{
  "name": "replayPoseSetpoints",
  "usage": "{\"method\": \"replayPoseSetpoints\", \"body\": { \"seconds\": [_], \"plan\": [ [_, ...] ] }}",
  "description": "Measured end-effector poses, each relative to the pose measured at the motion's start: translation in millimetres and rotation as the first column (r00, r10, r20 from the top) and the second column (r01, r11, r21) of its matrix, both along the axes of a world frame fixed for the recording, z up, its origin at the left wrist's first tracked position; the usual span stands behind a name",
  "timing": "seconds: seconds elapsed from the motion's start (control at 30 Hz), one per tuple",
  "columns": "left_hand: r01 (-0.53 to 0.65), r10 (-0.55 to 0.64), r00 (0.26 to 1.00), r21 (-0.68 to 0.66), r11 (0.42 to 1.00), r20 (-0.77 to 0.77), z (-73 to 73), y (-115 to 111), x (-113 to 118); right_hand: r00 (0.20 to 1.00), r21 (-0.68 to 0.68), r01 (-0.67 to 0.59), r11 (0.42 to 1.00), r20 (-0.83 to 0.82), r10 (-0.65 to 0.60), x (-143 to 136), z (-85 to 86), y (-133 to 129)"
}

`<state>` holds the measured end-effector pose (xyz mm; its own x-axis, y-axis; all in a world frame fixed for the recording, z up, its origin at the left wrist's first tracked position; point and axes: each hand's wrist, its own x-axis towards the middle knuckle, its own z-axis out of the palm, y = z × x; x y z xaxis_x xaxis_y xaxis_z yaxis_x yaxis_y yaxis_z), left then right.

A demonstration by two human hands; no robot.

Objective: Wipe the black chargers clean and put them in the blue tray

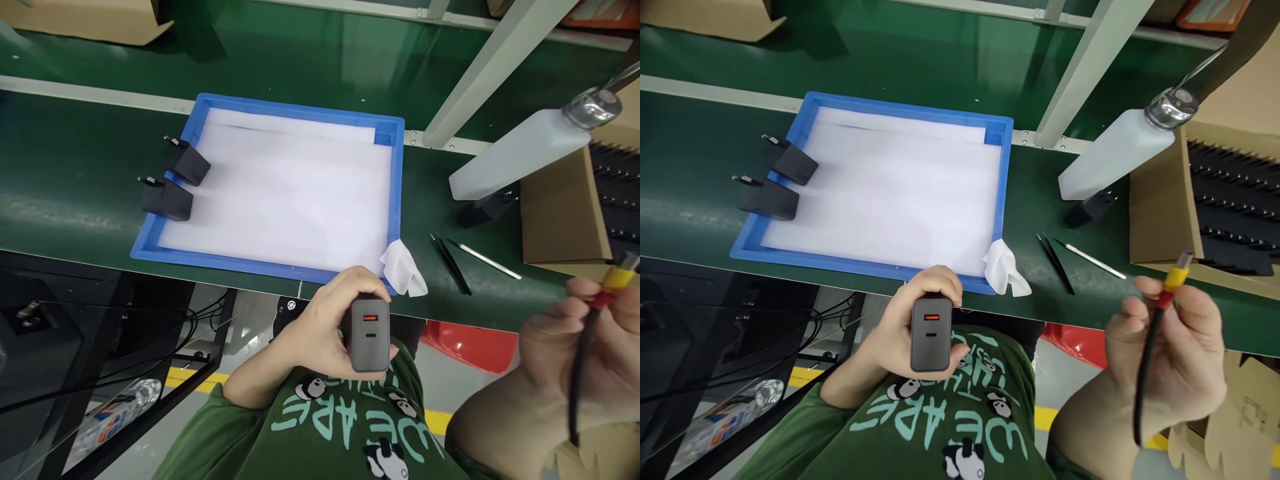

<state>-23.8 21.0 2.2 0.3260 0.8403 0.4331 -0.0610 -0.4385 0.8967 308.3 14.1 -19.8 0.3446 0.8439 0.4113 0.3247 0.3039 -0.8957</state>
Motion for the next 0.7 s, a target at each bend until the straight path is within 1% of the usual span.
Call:
{"method": "replayPoseSetpoints", "body": {
  "seconds": [0.07, 0.13, 0.17, 0.2, 0.23, 0.3, 0.33, 0.37, 0.43, 0.5, 0.53, 0.57, 0.6, 0.63, 0.67, 0.7],
  "plan": [
    [0.001, -0.001, 1.000, 0.018, 1.000, 0.000, -0.1, 0, 0, 0.997, 0.062, 0.064, 0.996, -0.058, -0.060, 5, -3.0, 5],
    [0.001, -0.001, 1.000, 0.034, 0.999, 0.004, -0.4, 0, 1, 0.994, 0.097, 0.063, 0.993, -0.099, -0.053, 1, -0.3, 9],
    [-0.001, 0.000, 1.000, 0.040, 0.999, 0.005, -0.7, 0, 1, 0.995, 0.090, 0.017, 0.996, -0.097, -0.009, -5, 2.4, 11],
    [-0.003, 0.003, 1.000, 0.045, 0.999, 0.006, -1.1, -1, 1, 0.994, 0.077, -0.056, 0.995, -0.084, 0.063, -14, 5.6, 12],
    [-0.008, 0.007, 1.000, 0.053, 0.999, 0.007, -1.5, -1, 1, 0.984, 0.050, -0.157, 0.986, -0.072, 0.160, -24, 9.1, 12],
    [-0.021, 0.021, 1.000, 0.069, 0.997, 0.005, -2.3, -2, 2, 0.935, 0.007, -0.347, 0.938, -0.075, 0.347, -48, 16.8, 11],
    [-0.031, 0.030, 1.000, 0.077, 0.997, 0.006, -2.6, -2, 2, 0.905, -0.001, -0.416, 0.909, -0.094, 0.414, -60, 20.7, 10],
    [-0.039, 0.039, 0.999, 0.081, 0.996, 0.002, -2.7, -2, 2, 0.879, -0.006, -0.466, 0.885, -0.120, 0.462, -73, 24.5, 9],
    [-0.051, 0.052, 0.999, 0.084, 0.995, -0.006, -2.4, -3, 2, 0.849, 0.014, -0.505, 0.863, -0.170, 0.500, -95, 31.0, 5],
    [-0.051, 0.052, 0.999, 0.087, 0.995, -0.005, -1.5, -4, 1, 0.854, 0.029, -0.486, 0.874, -0.196, 0.482, -108, 35.3, 2],
    [-0.048, 0.048, 0.999, 0.084, 0.995, -0.006, -0.9, -5, 1, 0.871, 0.019, -0.459, 0.888, -0.190, 0.454, -109, 36.5, 2],
    [-0.048, 0.049, 0.999, 0.078, 0.996, -0.009, -0.3, -5, 0, 0.903, -0.029, -0.410, 0.912, -0.151, 0.402, -107, 37.2, 2],
    [-0.053, 0.055, 0.998, 0.068, 0.996, -0.018, 0.2, -6, -2, 0.939, -0.106, -0.342, 0.934, -0.077, 0.335, -102, 37.6, 3],
    [-0.061, 0.062, 0.998, 0.052, 0.997, -0.032, 0.6, -6, -3, 0.962, -0.200, -0.264, 0.944, 0.024, 0.274, -94, 38.0, 6],
    [-0.068, 0.069, 0.997, 0.037, 0.997, -0.046, 0.7, -6, -4, 0.964, -0.293, -0.184, 0.938, 0.134, 0.231, -85, 38.6, 9],
    [-0.076, 0.077, 0.995, 0.024, 0.997, -0.055, 0.6, -6, -5, 0.949, -0.371, -0.118, 0.921, 0.230, 0.214, -76, 39.4, 13]
  ]
}}
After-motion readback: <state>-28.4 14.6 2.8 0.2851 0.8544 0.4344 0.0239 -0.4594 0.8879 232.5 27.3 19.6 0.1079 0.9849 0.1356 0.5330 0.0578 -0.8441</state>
